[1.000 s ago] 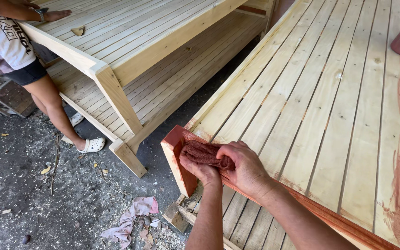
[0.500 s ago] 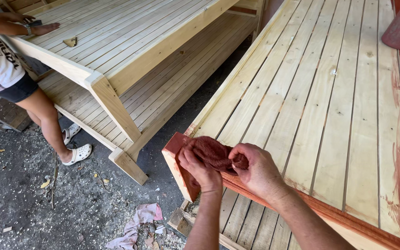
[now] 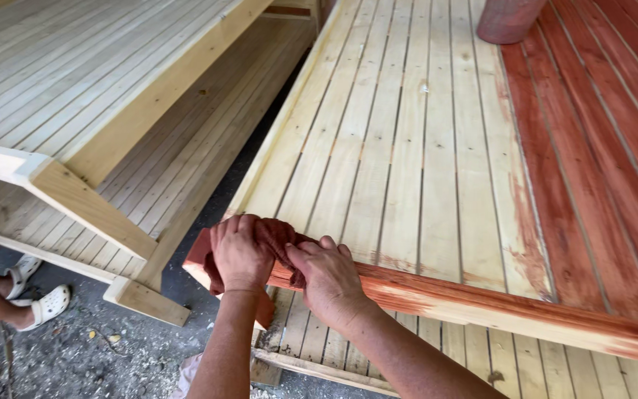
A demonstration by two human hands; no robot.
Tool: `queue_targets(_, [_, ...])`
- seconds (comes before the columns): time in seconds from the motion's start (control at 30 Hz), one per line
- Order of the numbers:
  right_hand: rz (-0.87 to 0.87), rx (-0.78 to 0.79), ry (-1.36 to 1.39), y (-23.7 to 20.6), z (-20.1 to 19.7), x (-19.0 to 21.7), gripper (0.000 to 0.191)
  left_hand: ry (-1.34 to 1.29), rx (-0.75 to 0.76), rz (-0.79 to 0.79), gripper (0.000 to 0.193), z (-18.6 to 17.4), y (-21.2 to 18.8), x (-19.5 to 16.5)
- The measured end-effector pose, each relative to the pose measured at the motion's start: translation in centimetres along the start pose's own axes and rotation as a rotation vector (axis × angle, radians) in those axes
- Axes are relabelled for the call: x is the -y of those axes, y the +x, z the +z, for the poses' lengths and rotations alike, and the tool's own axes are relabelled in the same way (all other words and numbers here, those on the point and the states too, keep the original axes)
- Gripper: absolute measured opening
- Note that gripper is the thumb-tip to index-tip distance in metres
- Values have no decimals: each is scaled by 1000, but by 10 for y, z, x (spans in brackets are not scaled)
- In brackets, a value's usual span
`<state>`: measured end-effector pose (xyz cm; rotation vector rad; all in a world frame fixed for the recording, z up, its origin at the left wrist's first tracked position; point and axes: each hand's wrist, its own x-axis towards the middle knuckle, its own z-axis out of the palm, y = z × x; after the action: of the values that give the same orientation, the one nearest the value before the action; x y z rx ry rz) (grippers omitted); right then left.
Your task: The person wipes a reddish-brown wood stain onto the slats and frame rails of unfinished wooden furniture using a cloth, working along the top surface and then around the edges and corner posts of the frame.
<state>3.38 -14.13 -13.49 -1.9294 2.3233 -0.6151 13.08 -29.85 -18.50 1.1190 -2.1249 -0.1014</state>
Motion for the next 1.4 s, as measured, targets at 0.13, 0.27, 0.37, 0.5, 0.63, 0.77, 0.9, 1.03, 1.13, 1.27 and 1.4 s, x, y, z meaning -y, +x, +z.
queue_targets(0.13, [-1,-20,-22,-30,-8,-22,63,-192,-265,105,27,8,-36,-31])
queue_targets(0.27, [40,-146,32,-80,-23,-55,63,-377,-334,172,35,17,-74,-91])
queue_targets(0.37, [117,-228,109,-121,-43,-90,57,-434,-327,191,37,24,-97,-142])
queue_targets(0.5, [182,-345,81,-176,-71,-136,54,-479,-281,227,40,35,-129,-214])
queue_targets(0.63, [200,-526,16,-236,-97,-184,48,-539,-244,262,43,54,-169,-291])
queue_targets(0.77, [311,-617,-56,-293,-117,-233,44,-563,-171,285,43,76,-211,-366])
queue_targets(0.9, [491,-668,-144,-343,-134,-284,35,-582,-120,350,52,97,-249,-439])
queue_targets(1.03, [620,-715,-257,-394,-157,-335,29,-647,19,441,61,110,-285,-508])
queue_targets(1.13, [739,-716,-314,-436,-176,-373,25,-673,99,553,59,114,-306,-559])
queue_targets(1.27, [893,-738,-398,-493,-192,-413,22,-759,259,649,66,107,-320,-617])
queue_targets(1.4, [1111,-1014,392,-549,-194,-437,29,-826,430,681,57,89,-321,-655])
